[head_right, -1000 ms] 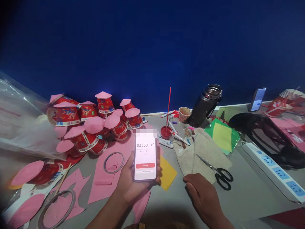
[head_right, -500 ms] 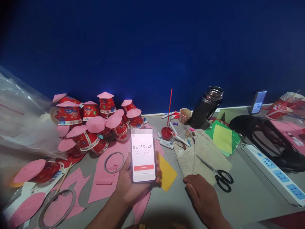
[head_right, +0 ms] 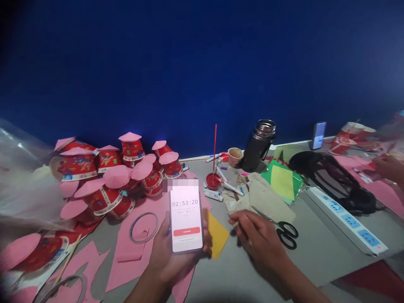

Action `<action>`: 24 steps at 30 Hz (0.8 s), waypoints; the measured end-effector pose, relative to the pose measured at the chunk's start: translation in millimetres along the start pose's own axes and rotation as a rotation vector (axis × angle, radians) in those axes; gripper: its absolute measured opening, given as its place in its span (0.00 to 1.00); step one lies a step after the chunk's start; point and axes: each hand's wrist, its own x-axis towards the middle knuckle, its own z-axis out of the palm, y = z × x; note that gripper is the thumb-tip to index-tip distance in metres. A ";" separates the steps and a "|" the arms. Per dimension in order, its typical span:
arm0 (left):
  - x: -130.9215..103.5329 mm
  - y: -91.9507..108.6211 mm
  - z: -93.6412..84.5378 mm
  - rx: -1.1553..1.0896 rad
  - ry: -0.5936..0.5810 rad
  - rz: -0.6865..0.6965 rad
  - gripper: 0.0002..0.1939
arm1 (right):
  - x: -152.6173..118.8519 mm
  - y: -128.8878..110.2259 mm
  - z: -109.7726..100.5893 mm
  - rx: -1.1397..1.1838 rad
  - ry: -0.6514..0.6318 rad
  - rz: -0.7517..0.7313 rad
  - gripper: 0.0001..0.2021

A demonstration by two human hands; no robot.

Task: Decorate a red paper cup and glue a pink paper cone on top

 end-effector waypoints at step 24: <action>8.5 1.4 -18.4 0.016 -0.050 -0.036 0.33 | 150.7 -80.1 1.6 0.311 -0.760 0.002 0.26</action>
